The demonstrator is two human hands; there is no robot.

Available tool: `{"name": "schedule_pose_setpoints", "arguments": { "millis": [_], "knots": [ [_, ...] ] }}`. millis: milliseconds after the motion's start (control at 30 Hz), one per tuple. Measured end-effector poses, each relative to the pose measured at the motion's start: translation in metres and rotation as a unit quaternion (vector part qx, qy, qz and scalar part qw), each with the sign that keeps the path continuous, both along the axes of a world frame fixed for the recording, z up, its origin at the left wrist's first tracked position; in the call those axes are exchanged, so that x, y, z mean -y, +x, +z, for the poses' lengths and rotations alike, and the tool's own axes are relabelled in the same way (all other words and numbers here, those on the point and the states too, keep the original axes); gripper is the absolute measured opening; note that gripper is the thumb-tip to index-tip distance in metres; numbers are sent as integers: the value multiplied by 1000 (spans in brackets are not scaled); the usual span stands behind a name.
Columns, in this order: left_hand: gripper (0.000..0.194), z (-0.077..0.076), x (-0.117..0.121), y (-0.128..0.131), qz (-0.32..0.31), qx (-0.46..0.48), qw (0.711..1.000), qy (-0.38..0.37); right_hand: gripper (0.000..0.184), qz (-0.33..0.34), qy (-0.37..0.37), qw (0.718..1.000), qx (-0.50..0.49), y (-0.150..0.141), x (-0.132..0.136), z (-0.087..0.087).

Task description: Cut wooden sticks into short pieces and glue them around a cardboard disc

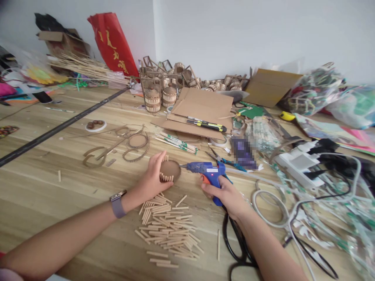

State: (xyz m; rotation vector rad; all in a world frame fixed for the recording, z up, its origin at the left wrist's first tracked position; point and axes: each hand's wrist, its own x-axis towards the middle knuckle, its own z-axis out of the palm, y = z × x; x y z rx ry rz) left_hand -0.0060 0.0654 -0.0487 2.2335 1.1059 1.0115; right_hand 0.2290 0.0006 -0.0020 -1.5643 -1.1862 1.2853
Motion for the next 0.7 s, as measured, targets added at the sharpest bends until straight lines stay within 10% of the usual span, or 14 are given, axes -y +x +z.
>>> {"name": "schedule_pose_setpoints", "arguments": {
  "millis": [700],
  "knots": [
    [112, 0, 0, -1, -4, 12, 1000, 1, 39, 135, 130, 932, 312, 1, 1, -13]
  ]
}}
